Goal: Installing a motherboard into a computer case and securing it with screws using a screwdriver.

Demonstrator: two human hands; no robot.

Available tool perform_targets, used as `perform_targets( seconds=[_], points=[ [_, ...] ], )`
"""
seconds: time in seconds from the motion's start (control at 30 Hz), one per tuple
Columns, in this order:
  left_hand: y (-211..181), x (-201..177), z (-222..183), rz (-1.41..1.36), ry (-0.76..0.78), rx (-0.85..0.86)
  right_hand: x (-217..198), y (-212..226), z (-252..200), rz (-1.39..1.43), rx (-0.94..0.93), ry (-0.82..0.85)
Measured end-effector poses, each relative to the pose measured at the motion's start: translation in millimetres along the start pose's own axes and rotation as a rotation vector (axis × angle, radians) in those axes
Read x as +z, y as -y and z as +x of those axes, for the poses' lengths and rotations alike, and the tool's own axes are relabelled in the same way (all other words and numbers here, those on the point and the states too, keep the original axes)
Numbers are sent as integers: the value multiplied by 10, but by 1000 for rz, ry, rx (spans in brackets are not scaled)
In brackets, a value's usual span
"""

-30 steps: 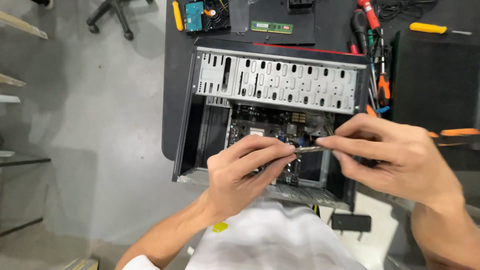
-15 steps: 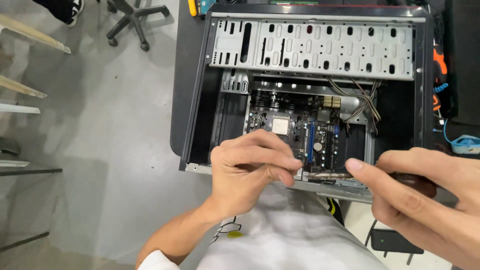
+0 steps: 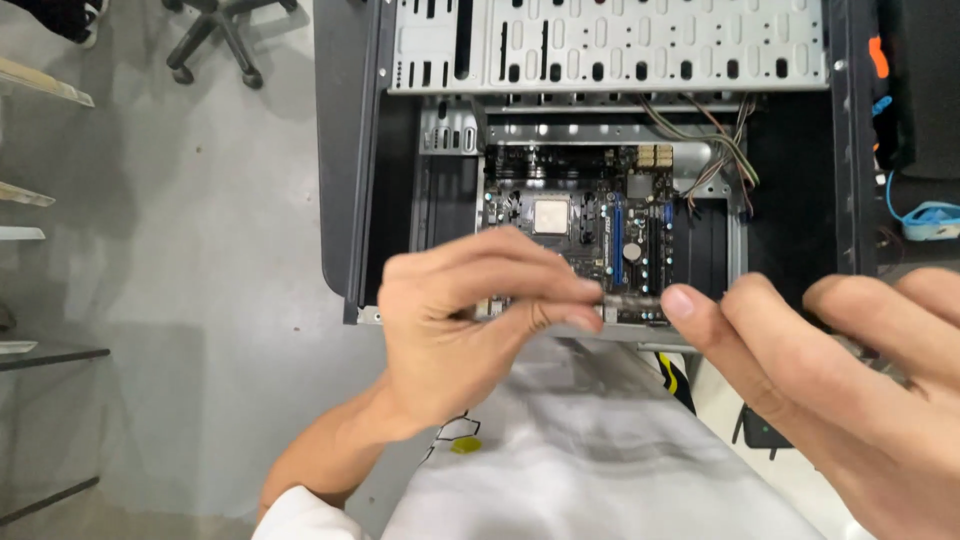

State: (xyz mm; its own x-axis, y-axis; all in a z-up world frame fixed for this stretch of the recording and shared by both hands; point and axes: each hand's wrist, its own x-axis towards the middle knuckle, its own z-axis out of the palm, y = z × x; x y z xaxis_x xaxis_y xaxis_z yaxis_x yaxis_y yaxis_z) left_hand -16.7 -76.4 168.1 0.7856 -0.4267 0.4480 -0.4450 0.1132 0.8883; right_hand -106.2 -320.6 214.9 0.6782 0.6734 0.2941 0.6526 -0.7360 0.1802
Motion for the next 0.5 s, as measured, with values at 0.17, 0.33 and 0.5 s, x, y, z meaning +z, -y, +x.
perform_targets(
  seconds=[0.17, 0.33, 0.5],
  points=[
    [-154, -90, 128, 36, 35, 76, -12, -27, 59, -40, 11, 20],
    [-146, -121, 136, 137, 14, 123, 38, -144, 173, 92, 46, 22],
    [-25, -137, 170, 214, 13, 19, 40, -336, 309, 125, -18, 30]
  ],
)
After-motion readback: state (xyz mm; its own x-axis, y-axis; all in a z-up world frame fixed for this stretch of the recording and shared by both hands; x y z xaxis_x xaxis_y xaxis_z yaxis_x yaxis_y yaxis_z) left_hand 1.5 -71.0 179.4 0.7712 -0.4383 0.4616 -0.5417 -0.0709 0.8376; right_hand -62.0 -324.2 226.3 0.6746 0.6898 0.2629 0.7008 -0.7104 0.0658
